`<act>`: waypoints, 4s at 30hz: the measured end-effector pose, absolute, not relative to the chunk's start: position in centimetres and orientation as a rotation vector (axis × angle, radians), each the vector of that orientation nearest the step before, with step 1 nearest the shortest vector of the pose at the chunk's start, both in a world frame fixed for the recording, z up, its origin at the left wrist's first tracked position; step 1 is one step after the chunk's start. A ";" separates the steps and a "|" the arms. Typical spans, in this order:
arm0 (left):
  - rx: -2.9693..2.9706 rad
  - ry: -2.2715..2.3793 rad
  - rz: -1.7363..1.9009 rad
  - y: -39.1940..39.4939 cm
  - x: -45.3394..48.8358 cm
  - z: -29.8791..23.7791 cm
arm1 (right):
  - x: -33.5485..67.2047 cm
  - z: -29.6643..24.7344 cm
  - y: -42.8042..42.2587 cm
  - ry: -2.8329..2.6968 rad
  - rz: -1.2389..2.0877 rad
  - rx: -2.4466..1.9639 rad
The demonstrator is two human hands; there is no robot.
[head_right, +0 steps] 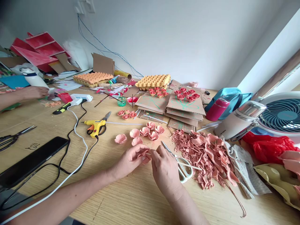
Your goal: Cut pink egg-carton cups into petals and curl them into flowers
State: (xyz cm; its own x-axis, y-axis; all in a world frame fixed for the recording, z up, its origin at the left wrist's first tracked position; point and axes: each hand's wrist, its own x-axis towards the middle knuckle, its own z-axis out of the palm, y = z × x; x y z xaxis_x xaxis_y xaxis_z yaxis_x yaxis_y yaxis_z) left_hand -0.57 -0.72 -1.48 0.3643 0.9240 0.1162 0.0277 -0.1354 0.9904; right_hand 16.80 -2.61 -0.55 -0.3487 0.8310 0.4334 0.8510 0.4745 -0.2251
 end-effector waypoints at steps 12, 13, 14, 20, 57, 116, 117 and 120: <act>1.519 0.964 0.974 -1.0 -0.5 -2.3 | 16.6 -0.9 -2.6 -2.238 -0.055 -1.378; 1.506 0.964 0.981 -1.0 -0.4 -2.3 | 16.6 -0.9 -2.6 -2.256 -0.099 -1.360; 1.489 0.957 0.988 -1.0 -0.4 -2.2 | 16.6 -0.9 -2.7 -2.277 -0.147 -1.342; 1.435 0.856 1.027 -0.8 -0.5 -2.0 | 16.6 -0.8 -2.5 -2.253 -0.112 -1.359; 1.462 0.898 0.958 -0.7 -0.7 -1.7 | 16.9 -0.8 -2.4 -2.227 0.021 -1.373; 1.367 0.854 0.952 -0.8 -0.7 -0.6 | 17.4 0.3 -2.1 -2.065 0.489 -1.391; 1.357 0.857 0.945 -0.9 -0.7 -0.4 | 17.4 0.2 -2.1 -2.073 0.476 -1.390; 1.335 0.863 0.919 -0.9 -0.8 -0.2 | 17.4 0.1 -2.2 -2.103 0.424 -1.389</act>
